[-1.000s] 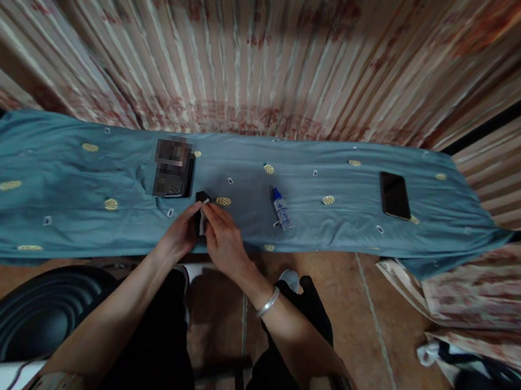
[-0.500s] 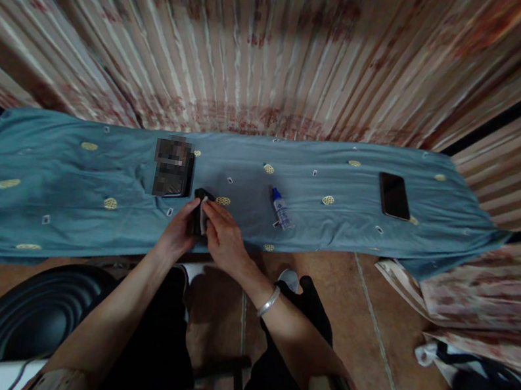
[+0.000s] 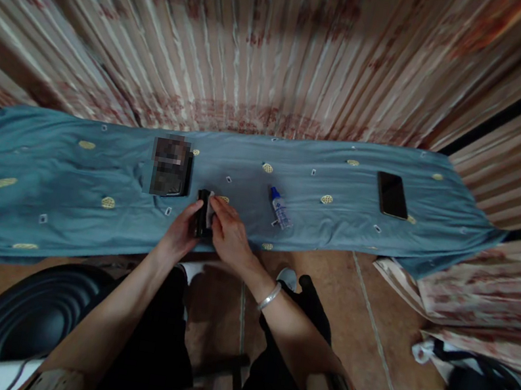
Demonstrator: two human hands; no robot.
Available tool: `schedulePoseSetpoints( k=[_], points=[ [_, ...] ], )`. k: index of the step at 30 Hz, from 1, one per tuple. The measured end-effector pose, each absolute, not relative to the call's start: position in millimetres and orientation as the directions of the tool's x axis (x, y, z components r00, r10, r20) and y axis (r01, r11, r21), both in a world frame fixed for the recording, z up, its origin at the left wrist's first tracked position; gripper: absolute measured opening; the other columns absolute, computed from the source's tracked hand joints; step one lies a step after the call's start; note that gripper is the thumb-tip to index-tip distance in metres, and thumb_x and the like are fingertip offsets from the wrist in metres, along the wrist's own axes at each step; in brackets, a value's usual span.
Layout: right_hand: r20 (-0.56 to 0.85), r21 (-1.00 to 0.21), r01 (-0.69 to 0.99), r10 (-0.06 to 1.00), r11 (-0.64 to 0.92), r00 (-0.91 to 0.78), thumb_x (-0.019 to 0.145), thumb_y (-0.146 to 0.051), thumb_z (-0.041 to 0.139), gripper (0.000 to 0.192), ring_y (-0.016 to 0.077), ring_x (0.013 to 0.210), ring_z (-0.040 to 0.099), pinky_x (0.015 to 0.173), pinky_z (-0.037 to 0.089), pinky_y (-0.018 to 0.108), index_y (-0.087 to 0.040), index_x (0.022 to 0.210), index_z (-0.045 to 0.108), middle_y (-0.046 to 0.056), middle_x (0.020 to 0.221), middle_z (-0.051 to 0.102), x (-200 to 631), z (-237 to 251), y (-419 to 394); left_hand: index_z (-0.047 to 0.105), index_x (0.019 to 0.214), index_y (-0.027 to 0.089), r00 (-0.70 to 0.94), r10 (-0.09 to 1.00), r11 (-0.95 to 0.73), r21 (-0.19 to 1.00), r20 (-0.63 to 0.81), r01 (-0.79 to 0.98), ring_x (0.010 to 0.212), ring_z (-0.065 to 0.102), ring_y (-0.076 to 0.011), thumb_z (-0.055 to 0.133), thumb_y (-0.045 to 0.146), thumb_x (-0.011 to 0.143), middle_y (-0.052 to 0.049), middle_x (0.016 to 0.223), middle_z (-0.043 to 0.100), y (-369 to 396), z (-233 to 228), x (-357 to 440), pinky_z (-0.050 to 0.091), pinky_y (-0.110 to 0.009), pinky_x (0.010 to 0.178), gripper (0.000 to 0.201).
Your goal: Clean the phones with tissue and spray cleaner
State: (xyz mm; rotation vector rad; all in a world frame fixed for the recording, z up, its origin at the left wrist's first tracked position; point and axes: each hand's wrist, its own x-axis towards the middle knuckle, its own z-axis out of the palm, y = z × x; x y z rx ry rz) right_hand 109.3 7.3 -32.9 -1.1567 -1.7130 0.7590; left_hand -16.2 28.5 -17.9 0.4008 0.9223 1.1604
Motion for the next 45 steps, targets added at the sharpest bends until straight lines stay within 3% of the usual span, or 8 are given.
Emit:
schedulePoseSetpoints(
  k=[4, 11, 17, 23, 28, 40, 45],
  points=[
    [0.286, -0.88, 0.359, 0.95, 0.312, -0.127, 0.091, -0.015, 0.043, 0.053, 0.0184, 0.138, 0.049, 0.12, 0.035, 0.04, -0.025, 0.142, 0.054, 0.004, 0.146, 0.055, 106.0, -37.3, 7.9, 0.071, 0.084, 0.017, 0.08, 0.898, 0.39, 0.697, -0.434, -0.602, 0.093, 0.072, -0.0227, 0.075, 0.03, 0.07, -0.004, 0.084, 0.076, 31.7, -18.3, -18.8, 0.056, -0.032, 0.083, 0.02],
    [0.167, -0.904, 0.365, 0.97, 0.221, -0.174, 0.091, -0.016, 0.044, 0.049, 0.022, 0.127, 0.06, 0.112, 0.045, 0.039, -0.02, 0.137, 0.058, 0.007, 0.136, 0.064, 100.3, -29.2, -0.8, 0.071, 0.08, 0.017, 0.009, 0.885, 0.353, 0.658, -0.466, -0.665, 0.067, 0.067, -0.0122, 0.074, 0.024, 0.074, 0.0, 0.074, 0.073, 39.5, -14.8, -28.6, 0.055, -0.023, 0.072, 0.011],
    [0.212, -0.887, 0.358, 0.946, 0.291, -0.244, 0.088, -0.014, 0.047, 0.052, 0.0216, 0.132, 0.055, 0.115, 0.041, 0.041, -0.021, 0.14, 0.053, 0.008, 0.141, 0.06, 98.5, -25.0, -8.1, 0.07, 0.076, 0.015, 0.012, 0.854, 0.378, 0.605, -0.52, -0.701, 0.06, 0.064, -0.0096, 0.066, 0.023, 0.084, -0.001, 0.068, 0.071, 40.4, -3.0, -30.8, 0.052, -0.019, 0.062, 0.012],
    [0.294, -0.807, 0.443, 0.916, 0.39, -0.272, 0.098, -0.028, 0.045, 0.048, 0.0257, 0.137, 0.049, 0.115, 0.04, 0.046, -0.016, 0.144, 0.048, 0.016, 0.144, 0.055, 100.1, -25.2, -11.2, 0.069, 0.076, 0.014, -0.004, 0.859, 0.363, 0.615, -0.513, -0.7, 0.072, 0.071, -0.0139, 0.056, 0.021, 0.091, -0.003, 0.068, 0.072, 37.3, 0.6, -26.1, 0.056, -0.025, 0.08, 0.021],
    [0.359, -0.742, 0.497, 0.893, 0.449, -0.271, 0.101, -0.032, 0.041, 0.047, 0.0246, 0.133, 0.052, 0.113, 0.043, 0.045, -0.019, 0.146, 0.047, 0.014, 0.142, 0.058, 102.1, -26.2, -8.3, 0.069, 0.076, 0.012, -0.001, 0.858, 0.379, 0.635, -0.514, -0.673, 0.088, 0.074, -0.0181, 0.054, 0.021, 0.092, -0.005, 0.069, 0.072, 36.2, -3.4, -22.5, 0.054, -0.029, 0.092, 0.024],
    [0.415, -0.615, 0.572, 0.839, 0.543, -0.351, 0.1, -0.022, 0.042, 0.049, 0.0258, 0.129, 0.055, 0.111, 0.046, 0.046, -0.018, 0.149, 0.043, 0.014, 0.135, 0.062, 103.3, -39.9, -1.4, 0.066, 0.083, 0.016, 0.056, 0.84, 0.381, 0.512, -0.54, -0.77, 0.102, 0.072, -0.0222, 0.057, 0.027, 0.091, -0.007, 0.078, 0.074, 41.6, -3.8, -32.3, 0.054, -0.035, 0.097, 0.017],
    [0.365, -0.61, 0.596, 0.853, 0.522, -0.374, 0.096, -0.012, 0.04, 0.046, 0.0262, 0.123, 0.06, 0.109, 0.047, 0.046, -0.016, 0.14, 0.055, 0.015, 0.128, 0.066, 111.4, -37.2, 3.4, 0.065, 0.082, 0.016, 0.063, 0.834, 0.38, 0.488, -0.548, -0.786, 0.1, 0.072, -0.024, 0.062, 0.029, 0.088, -0.006, 0.077, 0.073, 42.8, -5.2, -36.4, 0.055, -0.038, 0.095, 0.014]
  ],
)
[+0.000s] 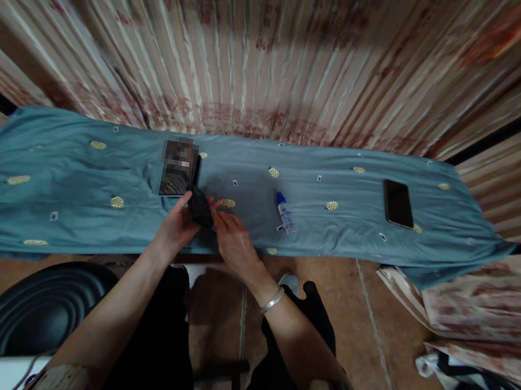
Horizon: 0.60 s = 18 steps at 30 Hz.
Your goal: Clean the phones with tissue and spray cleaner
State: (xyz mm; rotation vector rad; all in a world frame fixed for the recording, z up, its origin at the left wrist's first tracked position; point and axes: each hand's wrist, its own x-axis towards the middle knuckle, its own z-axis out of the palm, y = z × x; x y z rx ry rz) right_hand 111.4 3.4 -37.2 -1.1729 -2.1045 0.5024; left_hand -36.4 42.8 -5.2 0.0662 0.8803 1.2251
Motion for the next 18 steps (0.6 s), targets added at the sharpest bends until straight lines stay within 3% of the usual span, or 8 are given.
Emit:
schedulePoseSetpoints(
  k=[3, 7, 13, 18],
  points=[
    [0.292, -0.739, 0.543, 0.916, 0.399, -0.275, 0.093, -0.015, 0.047, 0.039, 0.0247, 0.116, 0.065, 0.103, 0.051, 0.041, -0.02, 0.127, 0.066, 0.011, 0.123, 0.071, 119.1, -33.3, 7.3, 0.064, 0.08, 0.016, 0.055, 0.836, 0.376, 0.497, -0.546, -0.782, 0.093, 0.074, -0.0227, 0.063, 0.027, 0.087, -0.005, 0.076, 0.073, 42.1, -7.0, -35.0, 0.056, -0.038, 0.092, 0.013],
    [0.135, -0.928, 0.329, 0.98, 0.177, -0.146, 0.091, -0.027, 0.056, 0.031, 0.0232, 0.103, 0.072, 0.092, 0.056, 0.037, -0.023, 0.117, 0.073, 0.005, 0.113, 0.076, 122.2, -28.3, 8.9, 0.065, 0.079, 0.015, 0.014, 0.87, 0.347, 0.589, -0.494, -0.73, 0.091, 0.073, -0.0223, 0.071, 0.027, 0.081, -0.005, 0.075, 0.072, 40.2, -13.2, -29.6, 0.055, -0.035, 0.09, 0.014],
    [0.08, -0.961, 0.252, 0.985, 0.118, -0.155, 0.084, -0.038, 0.067, 0.039, 0.0226, 0.096, 0.072, 0.089, 0.056, 0.037, -0.023, 0.119, 0.072, 0.003, 0.107, 0.077, 118.6, -21.2, 5.4, 0.067, 0.08, 0.015, -0.044, 0.932, 0.263, 0.754, -0.359, -0.602, 0.089, 0.072, -0.0223, 0.079, 0.037, 0.071, -0.003, 0.074, 0.073, 39.8, -20.7, -21.2, 0.053, -0.033, 0.088, 0.026],
    [0.053, -0.982, 0.177, 0.998, 0.06, -0.047, 0.082, -0.036, 0.065, 0.029, 0.0205, 0.085, 0.071, 0.082, 0.055, 0.033, -0.021, 0.104, 0.078, 0.001, 0.092, 0.079, 122.9, -28.5, 12.8, 0.068, 0.088, 0.014, -0.048, 0.955, 0.205, 0.764, -0.294, -0.611, 0.095, 0.07, -0.0204, 0.075, 0.036, 0.074, -0.004, 0.081, 0.075, 42.9, -22.1, -17.4, 0.049, -0.03, 0.091, 0.027]
  ],
)
